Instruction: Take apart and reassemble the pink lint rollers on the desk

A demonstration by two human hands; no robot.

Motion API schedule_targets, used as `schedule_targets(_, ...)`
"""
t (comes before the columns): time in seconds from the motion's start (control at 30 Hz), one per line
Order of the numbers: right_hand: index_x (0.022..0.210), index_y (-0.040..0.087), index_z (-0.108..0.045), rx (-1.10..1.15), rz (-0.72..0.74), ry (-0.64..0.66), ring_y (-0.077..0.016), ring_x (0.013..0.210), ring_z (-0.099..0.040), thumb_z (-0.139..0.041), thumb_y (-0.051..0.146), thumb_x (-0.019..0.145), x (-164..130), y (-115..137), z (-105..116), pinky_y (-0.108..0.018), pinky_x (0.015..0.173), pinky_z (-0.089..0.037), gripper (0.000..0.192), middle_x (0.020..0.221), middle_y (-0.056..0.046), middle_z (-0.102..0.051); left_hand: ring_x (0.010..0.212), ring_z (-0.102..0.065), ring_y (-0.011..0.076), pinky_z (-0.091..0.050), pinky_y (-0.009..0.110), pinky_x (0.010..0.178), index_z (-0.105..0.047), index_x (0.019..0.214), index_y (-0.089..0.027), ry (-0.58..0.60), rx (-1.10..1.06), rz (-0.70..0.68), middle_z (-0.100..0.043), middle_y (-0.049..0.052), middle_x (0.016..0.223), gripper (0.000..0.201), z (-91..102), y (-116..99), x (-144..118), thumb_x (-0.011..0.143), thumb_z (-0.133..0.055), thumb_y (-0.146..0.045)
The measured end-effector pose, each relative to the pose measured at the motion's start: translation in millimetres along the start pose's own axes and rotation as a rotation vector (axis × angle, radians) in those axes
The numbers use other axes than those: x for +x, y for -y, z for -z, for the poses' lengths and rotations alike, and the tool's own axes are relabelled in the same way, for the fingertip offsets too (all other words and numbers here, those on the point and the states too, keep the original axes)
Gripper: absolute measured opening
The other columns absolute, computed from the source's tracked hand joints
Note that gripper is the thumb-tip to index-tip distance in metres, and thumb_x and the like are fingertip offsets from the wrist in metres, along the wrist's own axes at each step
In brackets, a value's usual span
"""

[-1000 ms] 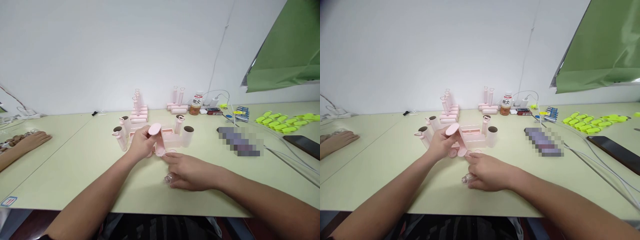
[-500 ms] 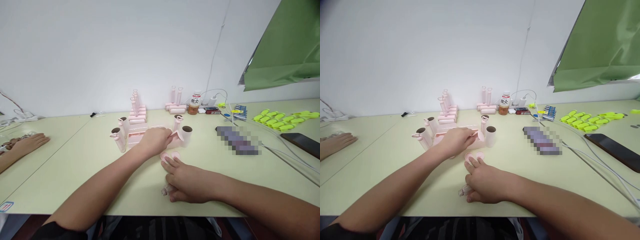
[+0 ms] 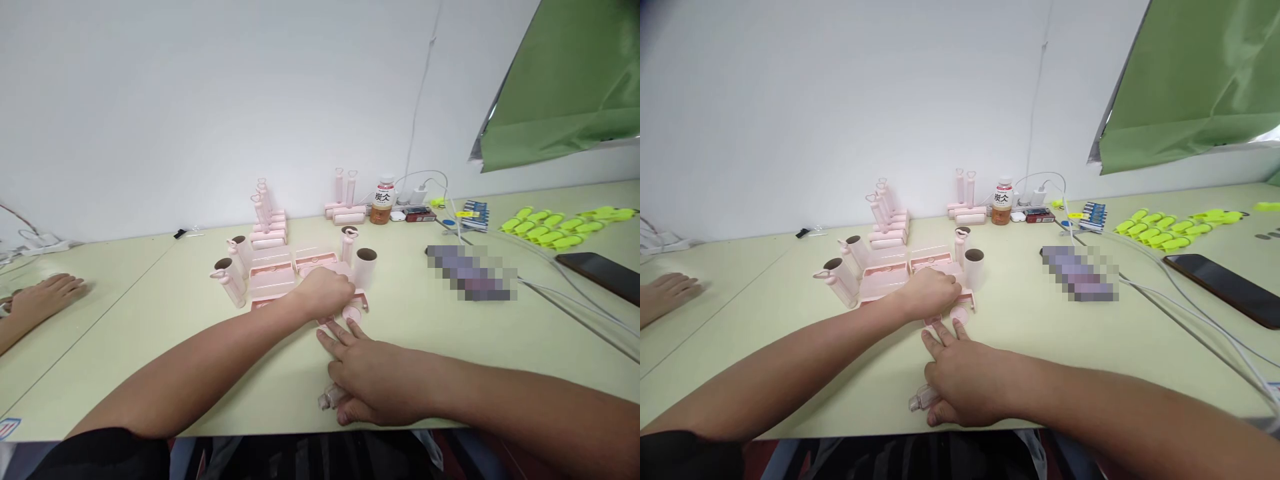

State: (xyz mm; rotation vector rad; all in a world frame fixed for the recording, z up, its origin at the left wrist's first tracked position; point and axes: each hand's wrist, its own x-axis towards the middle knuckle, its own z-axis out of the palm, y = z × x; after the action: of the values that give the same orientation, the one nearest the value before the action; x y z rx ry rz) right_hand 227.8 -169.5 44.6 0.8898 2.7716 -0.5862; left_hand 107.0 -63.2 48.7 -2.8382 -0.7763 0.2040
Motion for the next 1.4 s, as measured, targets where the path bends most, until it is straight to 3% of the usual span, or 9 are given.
schedule_targets(0.4, 0.108, 0.003, -0.070, 0.011, 0.054, -0.074, -0.0458, 0.140, -0.022, -0.058, 0.052, 0.085, 8, -7, -5, -0.064, 0.108, -0.021, 0.055, 0.148, -0.033, -0.030, 0.072, -0.067, 0.0269, -0.047, 0.032, 0.058, -0.066, 0.074, -0.013, 0.015, 0.006, 0.044, -0.068, 0.010, 0.076, 0.014, -2.9, 4, -8, 0.061, -0.072, -0.013)
schedule_targets(0.63, 0.092, 0.008, -0.072, 0.029, 0.056, -0.153, -0.0446, 0.133, -0.036, -0.060, 0.048, 0.085, 10, -11, 0, -0.064, 0.107, -0.018, 0.043, 0.145, -0.028, -0.041, 0.071, -0.066, 0.0265, -0.046, 0.033, 0.059, -0.066, 0.076, -0.014, 0.039, 0.006, 0.054, -0.068, 0.010, 0.077, 0.013, 10.4, 1, -14, 0.067, -0.067, -0.022)
schedule_targets(0.77, 0.089, 0.011, -0.072, 0.018, 0.084, -0.207, -0.0413, 0.134, -0.036, -0.060, 0.046, 0.085, 12, -16, 0, -0.060, 0.109, -0.021, 0.038, 0.139, -0.023, -0.050, 0.068, -0.065, 0.0259, -0.044, 0.031, 0.055, -0.065, 0.076, -0.014, 0.017, 0.000, 0.065, -0.067, 0.009, 0.075, 0.012, 20.6, 3, -19, 0.067, -0.066, -0.023)
schedule_targets(0.87, 0.092, 0.010, -0.071, 0.025, 0.082, -0.206, -0.0397, 0.139, -0.028, -0.058, 0.048, 0.086, 16, -21, -5, -0.056, 0.111, -0.022, 0.040, 0.142, -0.023, -0.047, 0.069, -0.065, 0.0242, -0.041, 0.030, 0.054, -0.065, 0.080, -0.016, -0.065, -0.039, 0.165, -0.068, 0.008, 0.076, 0.010, 28.0, 6, -31, 0.075, -0.057, -0.017)
schedule_targets(0.97, 0.100, 0.006, -0.069, 0.026, 0.098, -0.221, -0.0396, 0.143, -0.018, -0.055, 0.049, 0.088, 19, -25, -10, -0.054, 0.113, -0.019, 0.046, 0.150, -0.025, -0.033, 0.071, -0.064, 0.0218, -0.039, 0.029, 0.055, -0.067, 0.088, -0.018, -0.220, -0.142, 0.359, -0.069, 0.006, 0.079, 0.024, 29.4, 7, -51, 0.083, -0.045, -0.013)
schedule_targets(1.1, 0.097, 0.011, -0.069, 0.013, 0.158, -0.375, -0.0369, 0.138, -0.031, -0.056, 0.044, 0.089, 18, -23, -7, -0.051, 0.111, -0.023, 0.036, 0.143, -0.022, -0.046, 0.076, -0.064, 0.0184, -0.041, 0.028, 0.063, -0.067, 0.094, -0.020, -0.439, -0.413, 0.469, -0.070, 0.003, 0.082, 0.024, 13.9, 2, -79, 0.088, -0.044, -0.018)
schedule_targets(1.23, 0.088, 0.016, -0.063, 0.092, 0.053, -0.566, -0.0237, 0.091, -0.062, -0.055, 0.037, 0.089, 13, -22, 5, -0.035, 0.079, -0.045, 0.023, 0.097, -0.012, -0.068, 0.070, -0.060, 0.0139, -0.043, 0.025, 0.066, -0.060, 0.100, -0.019, -0.654, -0.769, 0.405, -0.067, 0.001, 0.078, 0.025, -10.2, -7, -93, 0.096, -0.038, -0.029)
schedule_targets(1.3, 0.082, 0.017, -0.059, 0.129, -0.064, -0.601, -0.0177, 0.068, -0.058, -0.053, 0.038, 0.089, 11, -24, 9, -0.028, 0.061, -0.041, 0.023, 0.077, -0.006, -0.066, 0.063, -0.057, 0.0128, -0.042, 0.025, 0.063, -0.056, 0.105, -0.018, -0.716, -0.919, 0.287, -0.062, 0.001, 0.072, 0.029, -18.5, -12, -93, 0.098, -0.034, -0.036)
schedule_targets(1.4, 0.087, 0.017, -0.059, 0.174, -0.120, -0.615, -0.0158, 0.064, -0.055, -0.053, 0.036, 0.089, 9, -28, 10, -0.026, 0.058, -0.036, 0.021, 0.076, -0.004, -0.066, 0.062, -0.054, 0.0127, -0.042, 0.025, 0.060, -0.053, 0.112, -0.018, -0.670, -1.020, 0.087, -0.061, 0.001, 0.075, 0.034, -22.8, -19, -89, 0.092, -0.046, -0.045)
